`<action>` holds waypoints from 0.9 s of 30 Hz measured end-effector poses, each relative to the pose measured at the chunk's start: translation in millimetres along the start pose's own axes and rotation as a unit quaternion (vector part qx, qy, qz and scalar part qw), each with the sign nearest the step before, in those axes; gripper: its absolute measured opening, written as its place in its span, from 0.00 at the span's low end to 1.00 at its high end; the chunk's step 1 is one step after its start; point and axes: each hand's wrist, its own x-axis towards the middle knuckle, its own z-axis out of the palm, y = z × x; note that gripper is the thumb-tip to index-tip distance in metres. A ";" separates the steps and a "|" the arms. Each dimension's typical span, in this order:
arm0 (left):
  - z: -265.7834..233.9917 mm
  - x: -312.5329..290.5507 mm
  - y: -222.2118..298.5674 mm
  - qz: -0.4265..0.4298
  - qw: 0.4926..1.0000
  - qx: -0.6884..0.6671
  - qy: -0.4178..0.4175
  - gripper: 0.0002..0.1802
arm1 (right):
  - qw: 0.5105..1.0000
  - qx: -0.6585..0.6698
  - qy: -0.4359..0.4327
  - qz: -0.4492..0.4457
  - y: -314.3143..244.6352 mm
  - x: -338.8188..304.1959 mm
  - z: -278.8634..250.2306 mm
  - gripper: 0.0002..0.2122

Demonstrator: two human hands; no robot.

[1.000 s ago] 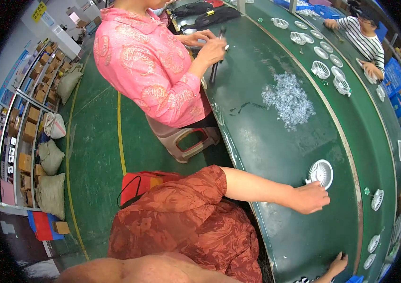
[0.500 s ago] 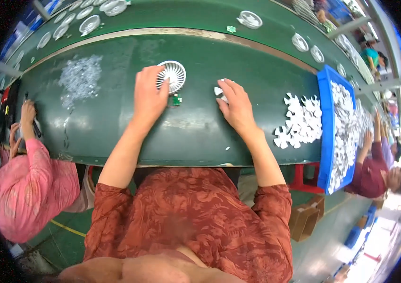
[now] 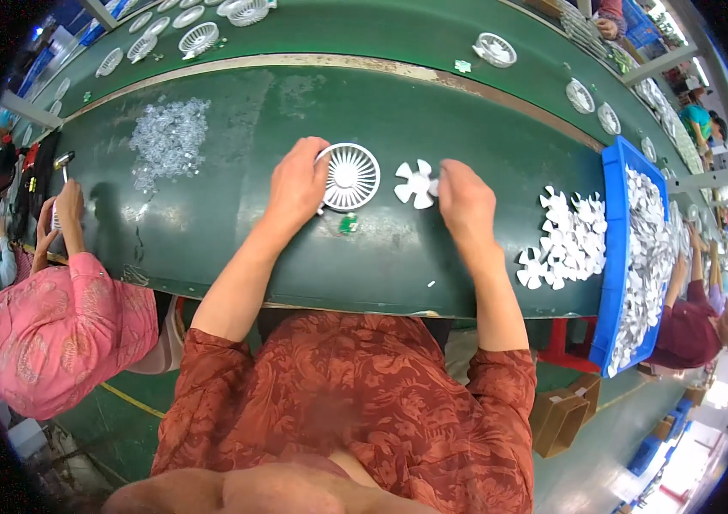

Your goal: The person assembles mini fans by picking up fan blades and pressing them into the fan casings, then placing the assembled units onto the conveyor belt.

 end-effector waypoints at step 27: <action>8.4 -0.5 6.4 -0.227 0.817 -0.515 -0.128 0.17 | 0.992 -0.059 -0.102 -0.036 -41.5 -10.1 -2.1 0.16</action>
